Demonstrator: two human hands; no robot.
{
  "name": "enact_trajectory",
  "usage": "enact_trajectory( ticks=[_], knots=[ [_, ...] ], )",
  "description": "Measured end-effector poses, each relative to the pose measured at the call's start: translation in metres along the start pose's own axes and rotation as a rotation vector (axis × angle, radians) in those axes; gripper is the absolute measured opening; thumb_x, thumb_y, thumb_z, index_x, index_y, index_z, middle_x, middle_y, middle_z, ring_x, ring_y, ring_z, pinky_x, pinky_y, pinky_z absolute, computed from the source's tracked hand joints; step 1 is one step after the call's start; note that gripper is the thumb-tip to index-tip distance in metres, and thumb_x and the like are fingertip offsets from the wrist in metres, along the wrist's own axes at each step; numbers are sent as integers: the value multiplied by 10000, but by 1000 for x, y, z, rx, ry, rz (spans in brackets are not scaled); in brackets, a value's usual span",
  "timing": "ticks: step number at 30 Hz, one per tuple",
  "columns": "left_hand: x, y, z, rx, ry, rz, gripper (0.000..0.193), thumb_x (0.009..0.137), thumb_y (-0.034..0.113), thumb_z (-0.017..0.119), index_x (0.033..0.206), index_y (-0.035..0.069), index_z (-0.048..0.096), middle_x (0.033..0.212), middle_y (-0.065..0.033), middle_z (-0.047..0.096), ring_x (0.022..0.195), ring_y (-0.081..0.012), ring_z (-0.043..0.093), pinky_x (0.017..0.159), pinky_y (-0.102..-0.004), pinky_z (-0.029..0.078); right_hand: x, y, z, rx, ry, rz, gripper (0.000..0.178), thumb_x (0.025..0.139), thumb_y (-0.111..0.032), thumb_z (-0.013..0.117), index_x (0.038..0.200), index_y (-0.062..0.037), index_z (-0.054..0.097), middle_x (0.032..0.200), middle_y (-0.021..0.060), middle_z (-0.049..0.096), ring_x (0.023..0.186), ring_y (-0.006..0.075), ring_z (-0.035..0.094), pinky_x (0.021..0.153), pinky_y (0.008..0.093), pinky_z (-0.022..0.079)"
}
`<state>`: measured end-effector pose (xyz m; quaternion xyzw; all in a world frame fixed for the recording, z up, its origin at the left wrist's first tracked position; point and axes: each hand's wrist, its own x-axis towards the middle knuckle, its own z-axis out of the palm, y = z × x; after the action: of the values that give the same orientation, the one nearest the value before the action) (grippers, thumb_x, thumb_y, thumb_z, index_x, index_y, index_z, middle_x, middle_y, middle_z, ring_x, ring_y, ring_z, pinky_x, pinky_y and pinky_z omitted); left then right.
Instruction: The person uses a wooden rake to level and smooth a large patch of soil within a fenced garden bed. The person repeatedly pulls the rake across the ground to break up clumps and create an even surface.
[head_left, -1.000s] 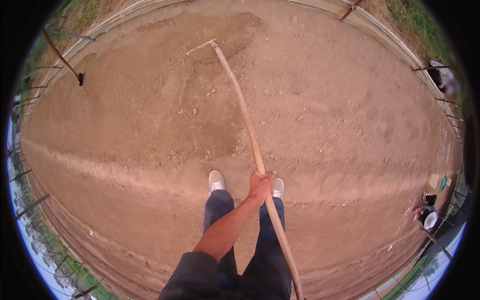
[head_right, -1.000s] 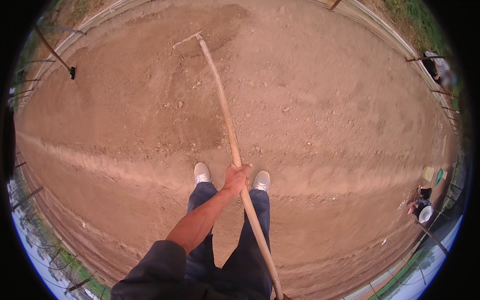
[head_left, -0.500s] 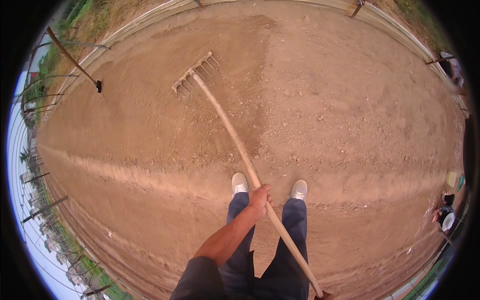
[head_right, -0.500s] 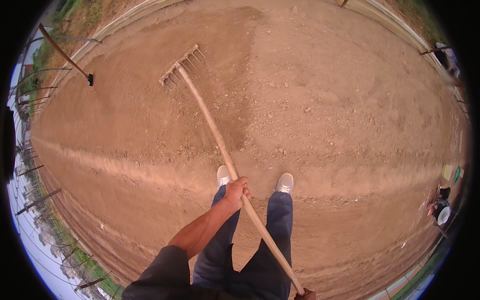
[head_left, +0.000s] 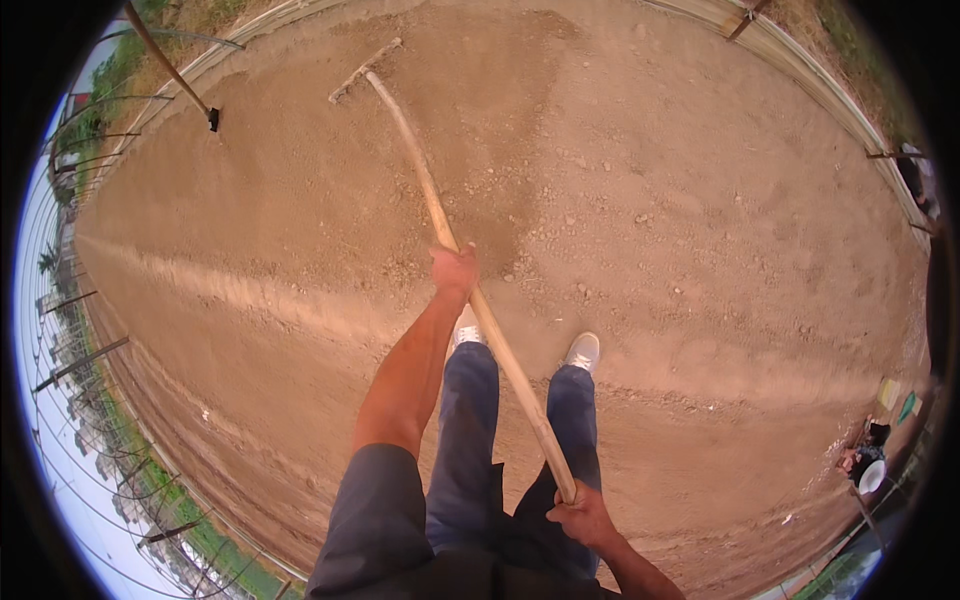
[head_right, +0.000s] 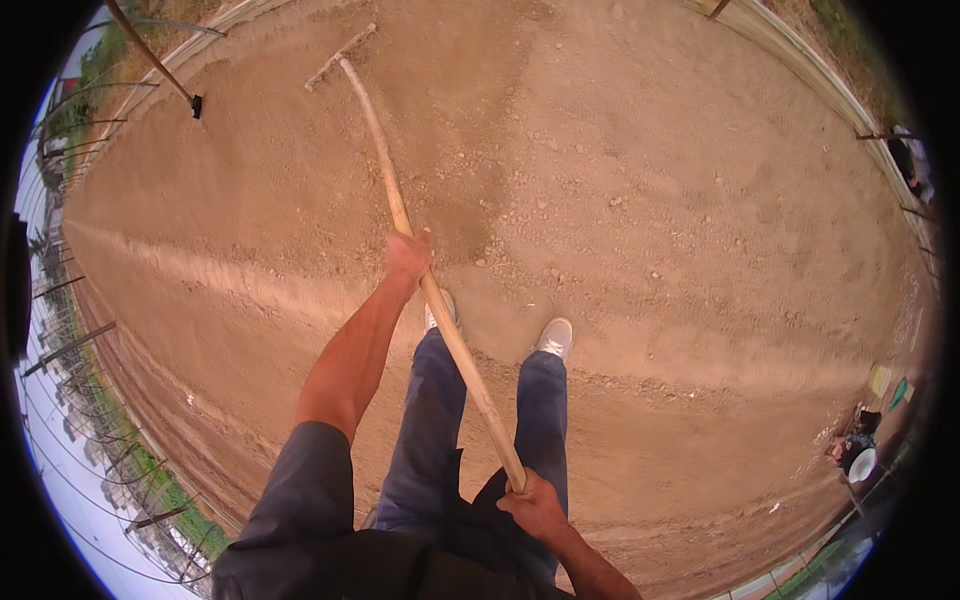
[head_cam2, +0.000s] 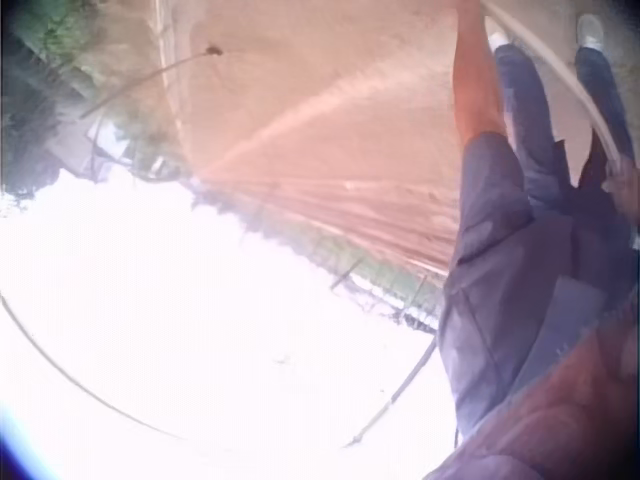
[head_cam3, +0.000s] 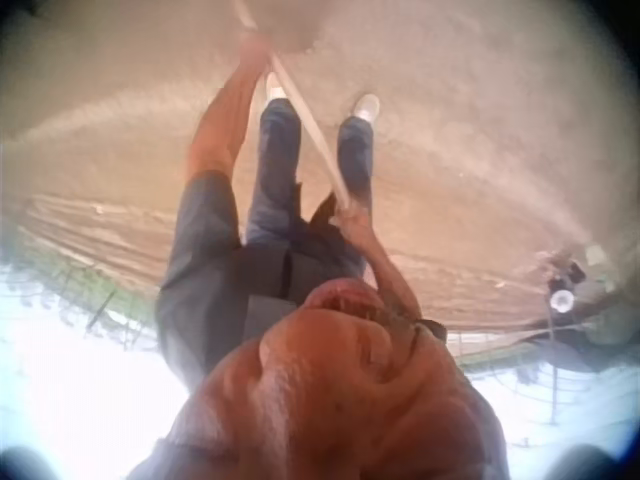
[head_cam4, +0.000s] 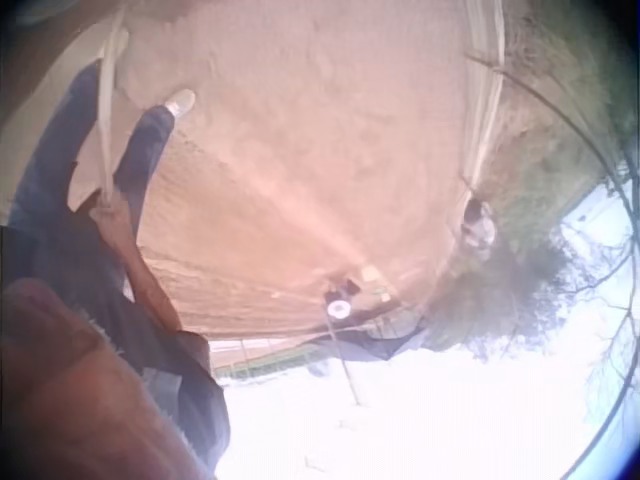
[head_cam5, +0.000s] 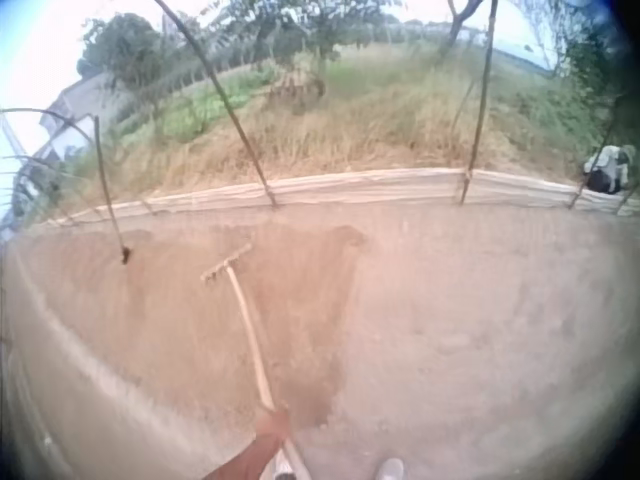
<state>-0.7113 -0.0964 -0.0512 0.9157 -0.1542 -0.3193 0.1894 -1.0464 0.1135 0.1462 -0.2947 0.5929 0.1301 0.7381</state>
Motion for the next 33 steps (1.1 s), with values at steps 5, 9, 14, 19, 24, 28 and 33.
enact_trajectory(
  ticks=[5, 9, 14, 19, 24, 28, 33],
  knots=[
    [-88, -50, 87, -42, -172, -158, 492, 805, 304, 665, 1034, -56, 418, 948, -281, 602, 961, -433, 582, 836, -448, 460, -106, 173, -80, -160, 234, 161, 227, 679, -175, 699, 818, -51, 571, 662, 86, 586, 622, 211, 583, 621, 355, 485],
    [-270, -77, 130, -674, -363, -401, 228, 818, 132, 629, 757, 26, 438, 492, -52, 456, 330, -152, 458, 272, -306, 350, -205, 287, -141, -245, 480, -15, 190, 840, -255, 597, 811, -67, 581, 563, 16, 504, 494, 159, 443, 407, 292, 375],
    [-423, -69, 147, -798, -547, -884, 189, 806, 160, 669, 832, 55, 514, 552, -17, 457, 356, -128, 408, 347, -316, 384, -357, 460, -219, -736, 489, 526, 337, 780, -333, 623, 993, -72, 607, 624, 87, 602, 530, 286, 572, 443, 405, 462],
    [-495, -26, 145, -870, -695, -1102, 101, 822, 116, 627, 781, 69, 548, 584, 0, 440, 445, -125, 442, 463, -323, 434, -409, 373, -304, -878, 457, 809, 298, 776, -281, 533, 1023, -139, 620, 892, 157, 666, 868, 366, 632, 726, 465, 508],
    [-498, -6, 151, -989, -703, -1175, 130, 811, 105, 628, 743, 72, 522, 589, -18, 443, 450, -130, 453, 449, -322, 434, -445, 410, -388, -907, 469, 835, 196, 800, -270, 580, 896, -103, 613, 752, 109, 608, 718, 284, 581, 599, 385, 473],
    [-398, -22, 173, -947, -608, -1140, 155, 800, 104, 637, 700, 68, 524, 583, -20, 444, 435, -140, 445, 425, -333, 423, -368, 409, -437, -347, 373, 822, 213, 829, -284, 598, 781, -77, 587, 596, 30, 529, 531, 194, 499, 434, 299, 412],
    [-269, -79, 140, -890, -357, -949, 156, 803, 96, 624, 686, 57, 529, 578, -26, 443, 418, -147, 431, 394, -346, 403, -168, 223, -283, -873, 417, 391, 313, 733, -260, 602, 972, -68, 666, 798, 162, 671, 738, 338, 645, 645, 419, 530]
  ],
)
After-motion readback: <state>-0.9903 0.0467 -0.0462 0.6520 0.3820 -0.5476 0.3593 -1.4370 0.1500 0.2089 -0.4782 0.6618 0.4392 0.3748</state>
